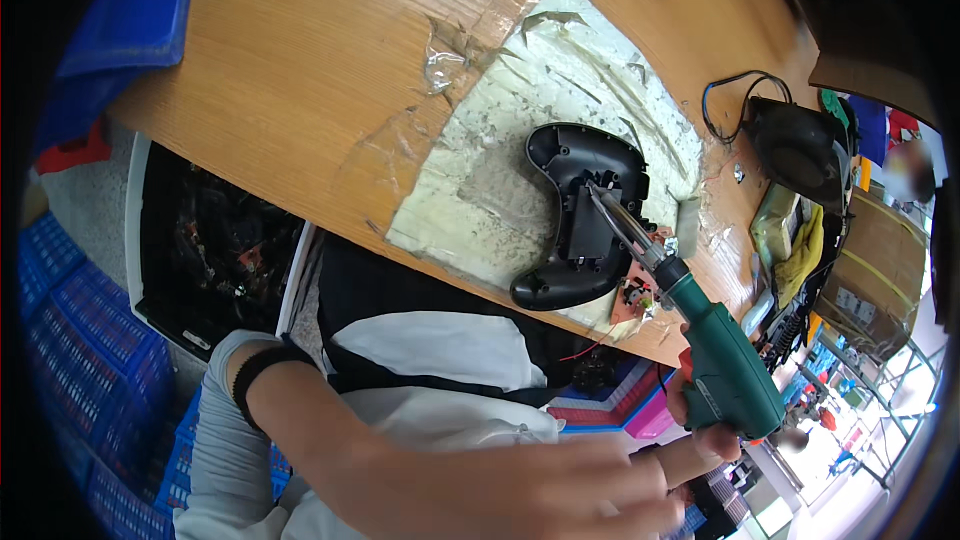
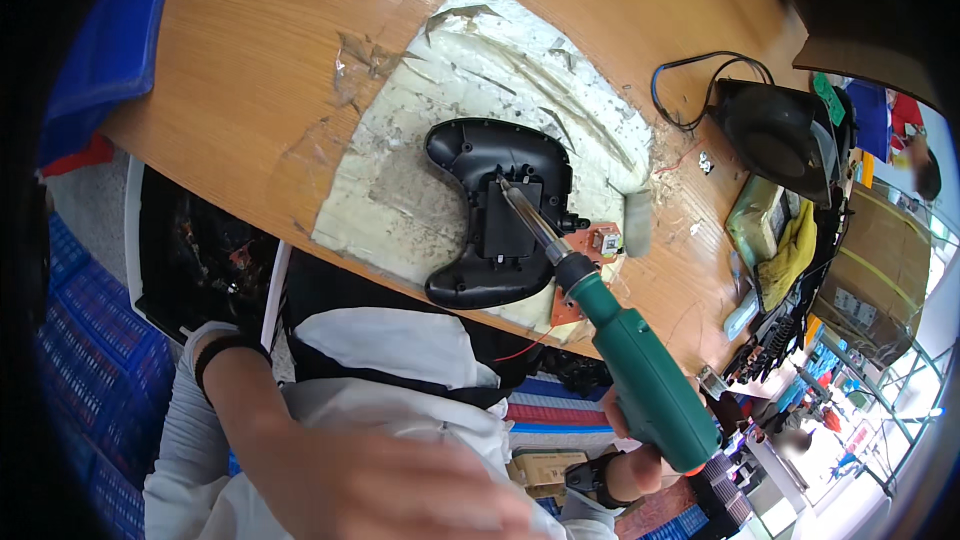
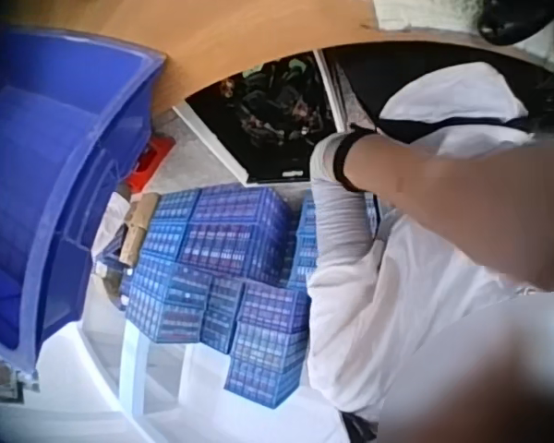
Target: The person is using a soldering iron to solder wires and components onto a game controller and other circuit boards.
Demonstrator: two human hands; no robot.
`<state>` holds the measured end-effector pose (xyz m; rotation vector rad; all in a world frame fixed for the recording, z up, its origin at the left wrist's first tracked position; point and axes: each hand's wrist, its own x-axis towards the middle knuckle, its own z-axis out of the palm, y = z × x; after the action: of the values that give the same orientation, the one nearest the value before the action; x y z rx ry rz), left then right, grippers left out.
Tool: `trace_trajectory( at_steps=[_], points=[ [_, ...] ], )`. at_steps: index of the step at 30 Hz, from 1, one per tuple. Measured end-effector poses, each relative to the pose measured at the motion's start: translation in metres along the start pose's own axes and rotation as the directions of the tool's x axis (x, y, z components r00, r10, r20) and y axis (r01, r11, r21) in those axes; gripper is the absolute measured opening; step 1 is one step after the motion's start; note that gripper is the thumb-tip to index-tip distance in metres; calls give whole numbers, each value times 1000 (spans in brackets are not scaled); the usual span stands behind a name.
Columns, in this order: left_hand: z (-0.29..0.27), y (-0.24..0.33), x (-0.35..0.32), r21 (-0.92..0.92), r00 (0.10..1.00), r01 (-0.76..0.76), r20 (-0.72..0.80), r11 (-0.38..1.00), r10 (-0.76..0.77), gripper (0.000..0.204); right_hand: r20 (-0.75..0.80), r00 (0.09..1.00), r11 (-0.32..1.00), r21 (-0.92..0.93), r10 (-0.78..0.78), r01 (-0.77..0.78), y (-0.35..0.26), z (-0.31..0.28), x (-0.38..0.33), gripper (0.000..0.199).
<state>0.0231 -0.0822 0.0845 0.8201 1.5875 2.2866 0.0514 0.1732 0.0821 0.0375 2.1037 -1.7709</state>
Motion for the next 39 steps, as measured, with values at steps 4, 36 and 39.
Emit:
trace_trajectory(
  at_steps=[4, 36, 39],
  points=[
    [32, 19, 10, 52, 920, -348, -174, 936, 351, 8, -37, 999, 1000, 16, 17, -16, -1, 3, 1, 102],
    [-34, -60, 44, -305, 840, 289, -375, 907, -393, 17, -6, 993, 445, 894, -114, 57, 35, 43, 0, 116],
    [-29, -62, 44, -344, 826, 290, -382, 893, -415, 16, 4, 995, 459, 887, -103, 44, 46, 43, -5, 115]
  ],
)
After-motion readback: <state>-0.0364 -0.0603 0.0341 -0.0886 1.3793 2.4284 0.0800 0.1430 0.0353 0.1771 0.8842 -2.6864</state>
